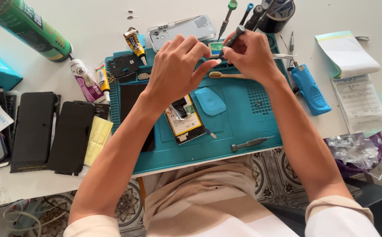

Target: The person disassembles a smartphone at a repair workbench, using a screwdriver to remove screws from the opened phone body and handling internal components. They pick up and set down small parts, reposition the phone, and work on the exposed battery and frame area throughout the episode.

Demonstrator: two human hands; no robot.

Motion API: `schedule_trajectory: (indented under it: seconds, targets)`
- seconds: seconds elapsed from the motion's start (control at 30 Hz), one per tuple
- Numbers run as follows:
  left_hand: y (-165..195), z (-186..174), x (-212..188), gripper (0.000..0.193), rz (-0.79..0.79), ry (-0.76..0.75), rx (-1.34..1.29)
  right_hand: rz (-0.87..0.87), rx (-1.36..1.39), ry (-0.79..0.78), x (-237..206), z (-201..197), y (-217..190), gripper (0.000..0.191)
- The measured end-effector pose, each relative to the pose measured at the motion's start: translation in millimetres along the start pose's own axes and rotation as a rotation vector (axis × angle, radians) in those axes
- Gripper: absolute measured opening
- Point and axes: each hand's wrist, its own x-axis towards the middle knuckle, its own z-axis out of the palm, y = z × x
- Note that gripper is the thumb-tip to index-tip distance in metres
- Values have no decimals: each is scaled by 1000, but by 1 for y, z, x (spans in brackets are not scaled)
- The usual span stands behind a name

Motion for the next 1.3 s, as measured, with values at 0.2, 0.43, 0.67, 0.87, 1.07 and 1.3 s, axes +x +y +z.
schedule_trajectory:
  seconds: [0.2,0.43,0.67,0.87,1.07,1.3]
  targets:
    - [-5,-2,-1,24,-60,15,-19,20,76,-32,1,3,4,11]
    - [-11,0,-4,18,-110,33,-11,-17,202,20,4,-3,8,8]
    - [-15,6,-4,21,-147,-14,11,-8,206,10,4,-6,7,9]
    - [-17,9,-9,21,-112,-86,-48,58,371,-57,2,-4,-3,12]
    - [-18,19,-11,13,-159,-156,-99,48,411,-88,-1,0,-8,13]
    - [-21,13,-10,22,-173,-140,-80,17,385,-32,1,-6,0,13]
